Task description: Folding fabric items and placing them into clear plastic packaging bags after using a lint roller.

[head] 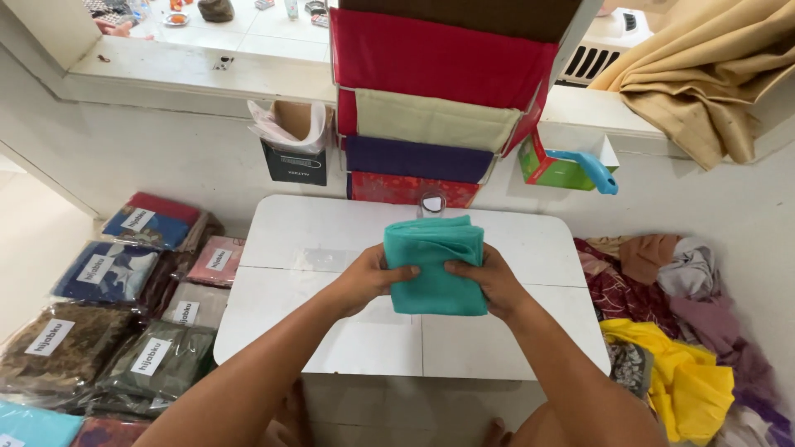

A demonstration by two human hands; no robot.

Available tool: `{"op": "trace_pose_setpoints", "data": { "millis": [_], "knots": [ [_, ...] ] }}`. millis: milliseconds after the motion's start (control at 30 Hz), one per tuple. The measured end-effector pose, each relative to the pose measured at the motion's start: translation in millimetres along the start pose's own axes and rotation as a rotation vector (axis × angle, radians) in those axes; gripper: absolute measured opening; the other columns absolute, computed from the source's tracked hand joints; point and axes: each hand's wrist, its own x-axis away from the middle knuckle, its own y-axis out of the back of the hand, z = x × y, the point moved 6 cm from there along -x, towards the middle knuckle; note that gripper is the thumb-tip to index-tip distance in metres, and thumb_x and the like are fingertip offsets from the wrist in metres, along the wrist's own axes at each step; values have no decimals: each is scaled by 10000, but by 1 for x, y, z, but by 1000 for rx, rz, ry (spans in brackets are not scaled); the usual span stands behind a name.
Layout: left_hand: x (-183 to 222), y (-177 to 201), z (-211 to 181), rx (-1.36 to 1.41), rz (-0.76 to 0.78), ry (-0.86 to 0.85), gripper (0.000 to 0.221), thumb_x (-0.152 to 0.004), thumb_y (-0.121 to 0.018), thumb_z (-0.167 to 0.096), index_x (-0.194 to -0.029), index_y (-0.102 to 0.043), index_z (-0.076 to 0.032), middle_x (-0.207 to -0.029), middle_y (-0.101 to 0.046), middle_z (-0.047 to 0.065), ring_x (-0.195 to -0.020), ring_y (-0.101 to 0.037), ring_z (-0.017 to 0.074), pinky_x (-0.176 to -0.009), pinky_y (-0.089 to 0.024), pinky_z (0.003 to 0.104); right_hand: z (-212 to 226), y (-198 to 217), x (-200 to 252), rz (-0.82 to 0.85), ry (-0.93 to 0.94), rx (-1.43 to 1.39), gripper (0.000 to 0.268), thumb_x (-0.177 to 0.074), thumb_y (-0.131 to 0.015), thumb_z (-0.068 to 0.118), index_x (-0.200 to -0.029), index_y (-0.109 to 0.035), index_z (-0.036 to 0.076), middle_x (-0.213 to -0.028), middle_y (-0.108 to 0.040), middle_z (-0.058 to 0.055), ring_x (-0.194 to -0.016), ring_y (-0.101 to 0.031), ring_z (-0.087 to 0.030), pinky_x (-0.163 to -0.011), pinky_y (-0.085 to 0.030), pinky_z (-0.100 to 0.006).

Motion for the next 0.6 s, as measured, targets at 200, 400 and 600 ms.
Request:
{"op": "trace_pose_setpoints", "data": {
  "millis": [200,400,600],
  "knots": [
    [8,4,-7,49,-22,43,496,-945,-722,-271,-1385,-578,-94,-1260,-699,61,-1186,-667,232,-975,-591,475,-6,11,-5,69,9,69,623,-935,-680,188,-1501,-442,80,-1233,-660,-193,-1140,-654,-390,-1013,-504,-597],
    [10,-7,8,116,45,81,639,-926,-737,-265,-1486,-484,-90,-1335,-657,118,-1245,-620,295,-1015,-550,546,-6,9,-2,68,-8,-20,575,-953,-656,166,-1480,-453,61,-1193,-660,-200,-1094,-665,-373,-967,-538,-585],
    [2,5,-3,-49,5,-2,611,-916,-749,-203,-1468,-503,-116,-1316,-675,115,-1238,-627,298,-1022,-556,525,-11,18,-2,104,11,-50,537,-922,-683,113,-1430,-511,69,-1123,-685,-128,-1028,-700,-310,-903,-587,-505]
  ]
}}
